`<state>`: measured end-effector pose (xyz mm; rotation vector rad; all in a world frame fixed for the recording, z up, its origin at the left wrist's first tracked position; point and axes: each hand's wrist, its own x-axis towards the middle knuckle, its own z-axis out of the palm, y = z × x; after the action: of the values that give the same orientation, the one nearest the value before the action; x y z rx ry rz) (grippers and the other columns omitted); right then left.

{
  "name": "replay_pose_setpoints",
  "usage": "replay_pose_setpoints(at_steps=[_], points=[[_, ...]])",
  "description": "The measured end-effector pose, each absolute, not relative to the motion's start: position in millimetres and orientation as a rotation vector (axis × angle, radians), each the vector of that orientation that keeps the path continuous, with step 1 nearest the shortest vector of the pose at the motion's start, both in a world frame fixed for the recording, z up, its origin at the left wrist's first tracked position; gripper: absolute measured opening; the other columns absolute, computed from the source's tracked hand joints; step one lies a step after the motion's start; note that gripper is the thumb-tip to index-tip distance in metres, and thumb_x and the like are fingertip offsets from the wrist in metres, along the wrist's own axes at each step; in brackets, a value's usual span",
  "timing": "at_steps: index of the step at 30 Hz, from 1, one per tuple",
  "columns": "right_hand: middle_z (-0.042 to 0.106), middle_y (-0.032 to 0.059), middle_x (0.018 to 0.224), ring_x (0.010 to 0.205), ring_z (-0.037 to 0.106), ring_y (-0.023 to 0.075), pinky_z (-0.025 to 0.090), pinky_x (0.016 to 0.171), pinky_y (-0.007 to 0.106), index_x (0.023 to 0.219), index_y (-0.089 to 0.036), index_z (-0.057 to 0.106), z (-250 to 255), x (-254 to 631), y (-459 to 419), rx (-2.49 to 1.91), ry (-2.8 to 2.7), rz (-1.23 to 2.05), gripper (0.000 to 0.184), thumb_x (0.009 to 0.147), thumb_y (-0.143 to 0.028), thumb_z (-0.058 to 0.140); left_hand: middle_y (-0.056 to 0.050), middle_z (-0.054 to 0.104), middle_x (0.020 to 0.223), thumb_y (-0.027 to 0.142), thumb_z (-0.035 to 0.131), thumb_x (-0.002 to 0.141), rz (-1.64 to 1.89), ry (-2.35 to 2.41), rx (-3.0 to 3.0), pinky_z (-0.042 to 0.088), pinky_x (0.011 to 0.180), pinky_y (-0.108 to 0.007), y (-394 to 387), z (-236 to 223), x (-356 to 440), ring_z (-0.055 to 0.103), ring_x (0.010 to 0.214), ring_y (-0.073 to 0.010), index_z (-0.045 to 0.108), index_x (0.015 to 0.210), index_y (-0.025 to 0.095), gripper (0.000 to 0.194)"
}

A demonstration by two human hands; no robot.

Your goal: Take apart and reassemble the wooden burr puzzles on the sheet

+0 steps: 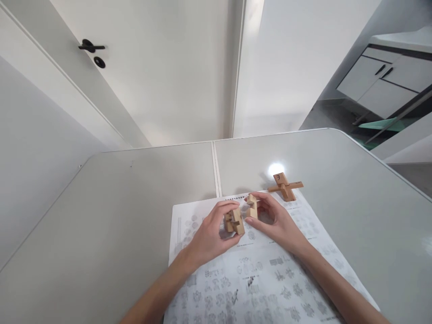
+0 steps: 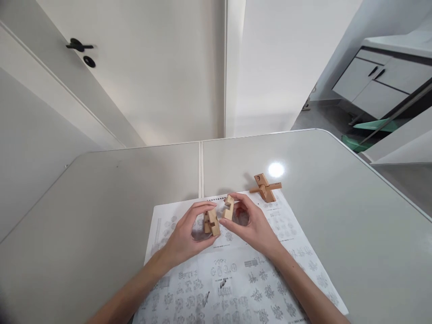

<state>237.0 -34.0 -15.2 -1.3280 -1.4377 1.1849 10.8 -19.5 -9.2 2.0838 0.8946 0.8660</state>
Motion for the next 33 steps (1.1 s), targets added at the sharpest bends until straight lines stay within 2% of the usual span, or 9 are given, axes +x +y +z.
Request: replay_pose_setpoints(at_steps=[6,11,14,17,27,30,33], points=[[0.069,0.0084,0.12,0.106,0.067,0.0281,0.057,0.093,0.048,0.132,-0.029,0.055,-16.0,236.1,-34.6,-1.309,-1.439,1.202,0.055,0.084,-0.045,0.077,-0.009,0.049,0.144,0.032,0.075,0.089,0.768,0.991,2.067,0.058,0.101,-0.039,-23.1,-6.6,9.2,0.057,0.131,-0.0259,0.045,0.147,0.036,0.066],[0.068,0.0082,0.122,0.109,0.067,0.0281,0.056,0.096,0.049,0.132,-0.03,0.055,-17.1,236.0,-34.7,-1.283,-1.443,1.227,0.054,0.084,-0.045,0.077,-0.007,0.054,0.143,0.037,0.078,0.087,0.75,1.005,2.004,0.058,0.102,-0.042,-24.2,-5.6,10.0,0.062,0.122,-0.0242,0.033,0.155,0.039,0.082],[0.068,0.0083,0.122,0.109,0.067,0.0285,0.056,0.096,0.049,0.132,-0.03,0.056,-17.2,235.9,-35.0,-1.273,-1.433,1.235,0.055,0.083,-0.043,0.077,-0.006,0.061,0.134,0.035,0.082,0.082,0.806,0.984,1.993,0.058,0.1,-0.044,-22.5,-6.6,10.6,0.065,0.115,-0.0243,0.044,0.146,0.035,0.074],[0.068,0.009,0.122,0.109,0.066,0.0293,0.057,0.094,0.049,0.132,-0.03,0.056,-16.3,235.7,-35.4,-1.275,-1.43,1.237,0.055,0.083,-0.043,0.077,-0.008,0.062,0.131,0.035,0.082,0.082,0.868,0.968,2.036,0.056,0.101,-0.046,-21.2,-8.0,10.9,0.063,0.12,-0.0268,0.052,0.137,0.032,0.062],[0.069,0.0081,0.121,0.107,0.067,0.0284,0.057,0.093,0.048,0.132,-0.03,0.056,-13.8,236.0,-36.0,-1.276,-1.433,1.254,0.054,0.084,-0.042,0.077,-0.009,0.058,0.136,0.043,0.078,0.087,0.802,1.005,2.051,0.058,0.098,-0.044,-23.1,-6.0,10.5,0.064,0.115,-0.0253,0.047,0.145,0.034,0.067],[0.069,0.0081,0.12,0.107,0.067,0.0286,0.057,0.094,0.049,0.132,-0.03,0.056,-12.9,235.9,-36.3,-1.266,-1.441,1.257,0.054,0.084,-0.043,0.076,-0.007,0.061,0.13,0.041,0.082,0.083,0.85,1.06,2.013,0.056,0.099,-0.046,-22.3,-7.6,11.0,0.066,0.104,-0.0226,0.045,0.145,0.034,0.073],[0.069,0.008,0.12,0.108,0.067,0.0289,0.057,0.095,0.05,0.132,-0.03,0.056,-12.6,235.8,-36.5,-1.262,-1.441,1.258,0.054,0.084,-0.043,0.077,-0.006,0.063,0.125,0.037,0.087,0.076,0.923,1.089,1.982,0.055,0.099,-0.044,-20.6,-8.5,11.6,0.066,0.102,-0.0218,0.051,0.135,0.031,0.069]])
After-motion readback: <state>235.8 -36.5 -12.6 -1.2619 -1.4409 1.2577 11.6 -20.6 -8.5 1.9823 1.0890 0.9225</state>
